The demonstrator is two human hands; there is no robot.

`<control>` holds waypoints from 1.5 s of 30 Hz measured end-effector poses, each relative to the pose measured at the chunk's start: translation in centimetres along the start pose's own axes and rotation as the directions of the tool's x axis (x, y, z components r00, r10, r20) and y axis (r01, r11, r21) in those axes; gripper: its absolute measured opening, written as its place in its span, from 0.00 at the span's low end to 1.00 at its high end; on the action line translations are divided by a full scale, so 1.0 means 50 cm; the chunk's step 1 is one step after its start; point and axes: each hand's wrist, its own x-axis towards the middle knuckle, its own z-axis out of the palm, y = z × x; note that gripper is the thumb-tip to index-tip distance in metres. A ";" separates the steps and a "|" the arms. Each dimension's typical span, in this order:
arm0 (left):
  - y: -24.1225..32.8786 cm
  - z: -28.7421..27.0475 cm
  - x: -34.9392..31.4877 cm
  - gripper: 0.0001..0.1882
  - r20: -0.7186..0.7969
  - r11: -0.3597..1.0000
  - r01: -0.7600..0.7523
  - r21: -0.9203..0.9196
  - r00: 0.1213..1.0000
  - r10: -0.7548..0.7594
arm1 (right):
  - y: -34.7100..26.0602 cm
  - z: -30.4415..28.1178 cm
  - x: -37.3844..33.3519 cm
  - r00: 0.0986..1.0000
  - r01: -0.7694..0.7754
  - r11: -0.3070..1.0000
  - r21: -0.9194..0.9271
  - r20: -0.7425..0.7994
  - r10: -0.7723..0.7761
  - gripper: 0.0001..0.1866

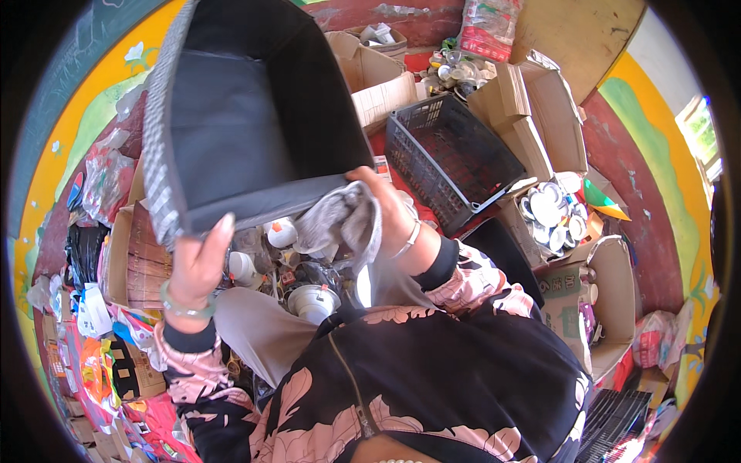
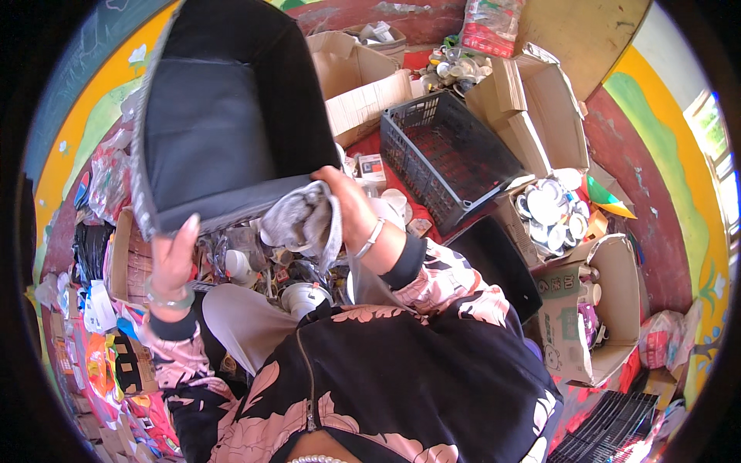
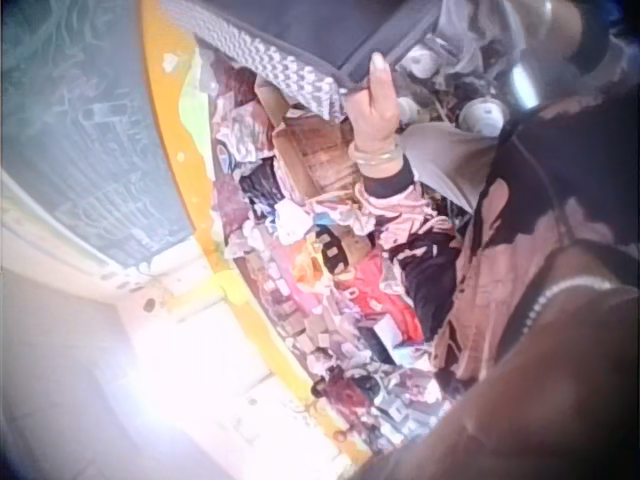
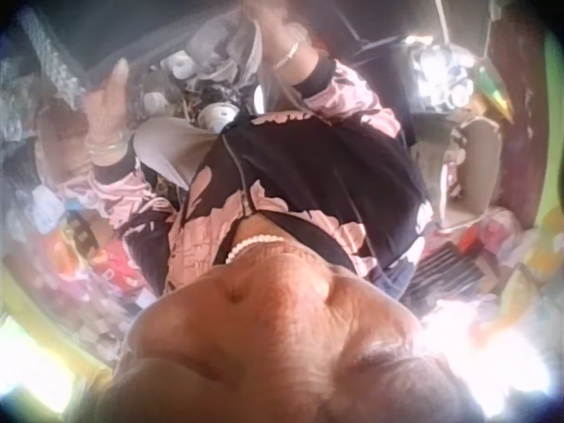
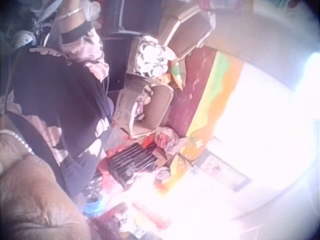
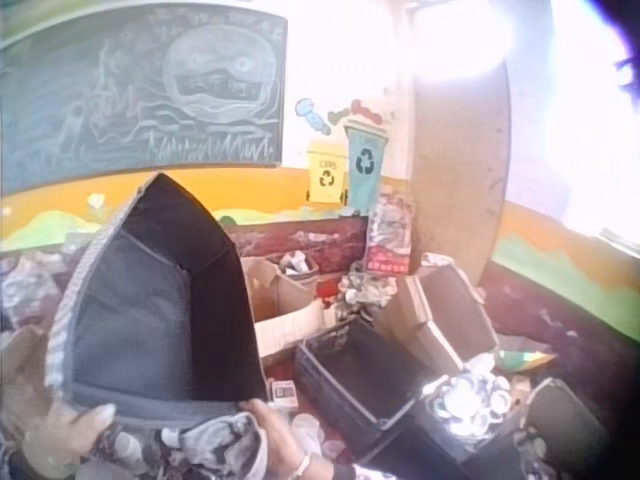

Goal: The person sits on the floor surrounded by boxes and miscellaneous items, picking up sunglasses from a pile. They wipe the lenses and frames of the sunglasses with a gray cloth and place them into a black basket.

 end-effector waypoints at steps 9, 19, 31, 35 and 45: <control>-0.111 0.072 0.015 0.21 0.061 0.926 0.175 -0.335 0.984 -0.164 | -0.108 -0.311 -0.015 0.874 0.374 0.923 0.096 -0.369 -0.316 0.14; -0.386 -0.071 -0.623 0.16 -0.593 0.478 0.841 0.253 0.525 -0.610 | -0.200 -0.740 0.126 0.910 -0.049 0.131 -0.990 -0.099 -0.403 0.20; -0.434 0.094 -0.853 0.24 -0.539 0.016 0.848 0.529 0.350 -0.766 | -0.223 -0.556 0.262 0.719 -0.027 0.963 -0.268 -0.674 -0.168 0.24; -0.524 0.084 -0.890 0.14 -0.478 -0.023 0.856 0.516 0.266 -0.837 | -0.208 -0.586 0.243 0.751 -0.081 0.957 -0.278 -0.649 -0.125 0.26; -0.590 0.020 -0.883 0.08 -0.574 0.001 0.892 0.453 0.293 -0.764 | -0.140 -0.687 0.262 0.848 -0.061 0.951 -0.304 -0.518 -0.111 0.18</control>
